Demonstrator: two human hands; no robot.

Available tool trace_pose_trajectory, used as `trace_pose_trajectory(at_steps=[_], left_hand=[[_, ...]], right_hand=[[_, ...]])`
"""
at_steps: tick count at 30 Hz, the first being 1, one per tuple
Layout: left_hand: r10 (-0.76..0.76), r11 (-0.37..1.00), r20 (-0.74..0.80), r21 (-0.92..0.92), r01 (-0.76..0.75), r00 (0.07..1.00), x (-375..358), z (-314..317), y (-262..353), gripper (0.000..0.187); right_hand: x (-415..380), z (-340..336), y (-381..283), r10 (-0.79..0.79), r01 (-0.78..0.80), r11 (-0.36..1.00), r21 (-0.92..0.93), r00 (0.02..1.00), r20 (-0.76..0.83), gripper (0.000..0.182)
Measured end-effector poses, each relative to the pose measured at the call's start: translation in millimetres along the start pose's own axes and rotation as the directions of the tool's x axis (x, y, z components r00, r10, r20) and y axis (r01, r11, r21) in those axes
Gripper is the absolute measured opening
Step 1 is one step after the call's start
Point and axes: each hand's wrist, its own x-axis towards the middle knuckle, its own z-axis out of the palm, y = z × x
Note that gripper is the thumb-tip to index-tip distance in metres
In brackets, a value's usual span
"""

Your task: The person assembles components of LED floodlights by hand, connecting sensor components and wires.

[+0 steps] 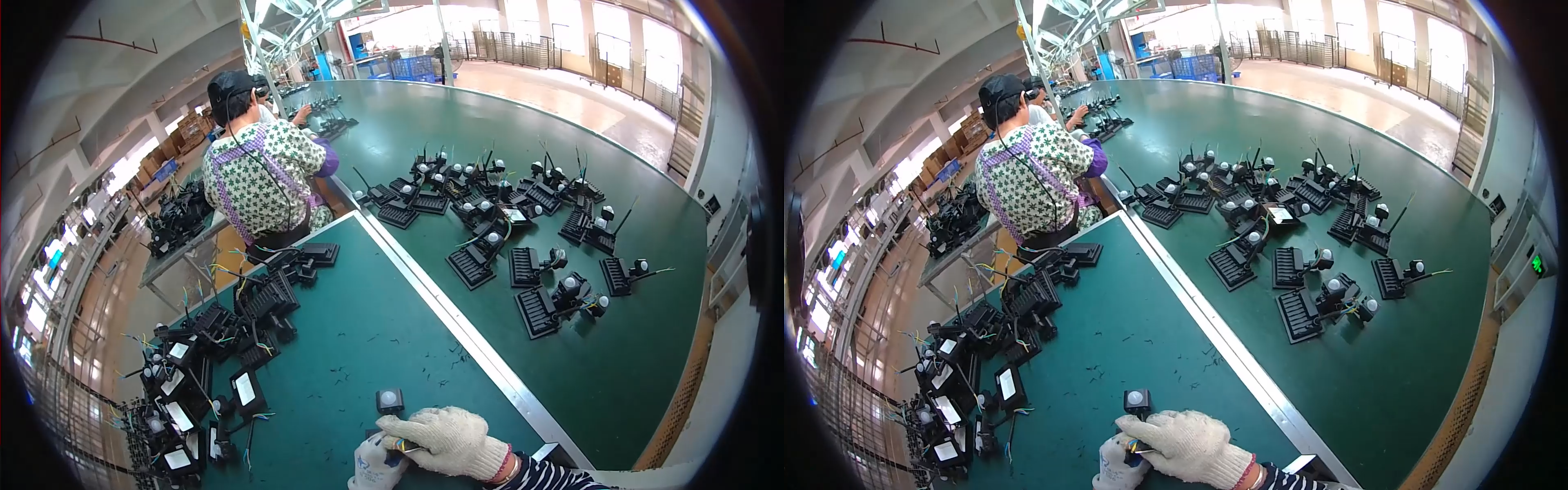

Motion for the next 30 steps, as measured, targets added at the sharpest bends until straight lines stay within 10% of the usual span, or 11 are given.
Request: trace_pose_trajectory(at_steps=[5, 11, 18, 23, 26, 30], left_hand=[[0.036, 0.999, 0.019, -0.022, -0.036, 0.999, 1, -2, 7, 0.015], [-0.014, 0.959, -0.117, -0.282, -0.020, 0.993, -13, 25, -15, 0.014], [-0.064, 0.980, -0.137, -0.196, 0.036, 0.989, -20, 35, -20, 0.021], [0.204, 0.978, -0.111, 0.053, -0.199, 0.973, -5, 23, 0, 0.027], [0.134, 0.978, -0.127, -0.141, -0.151, 0.983, 2, 18, 13, 0.027], [0.161, 0.973, -0.016, 0.170, -0.156, 0.987, -5, 21, -21, 0.024]], right_hand=[[0, -11, -13, 0.054, -0.047, 0.994, -0.097, 0.997, 0.064, 0.047], [-7, -7, -17, -0.139, 0.124, 0.990, -0.072, 0.950, -0.279, 0.017], [-10, 19, -9, -0.106, 0.319, 0.910, 0.264, 0.796, -0.595, 0.012], [-16, 12, -8, -0.111, 0.335, 0.878, 0.342, 0.837, -0.536, 0.014], [-11, 11, -6, -0.082, 0.326, 0.837, 0.440, 0.869, -0.488, 0.015], [-9, 11, -7, -0.020, 0.265, 0.891, 0.368, 0.834, -0.552, 0.018]])
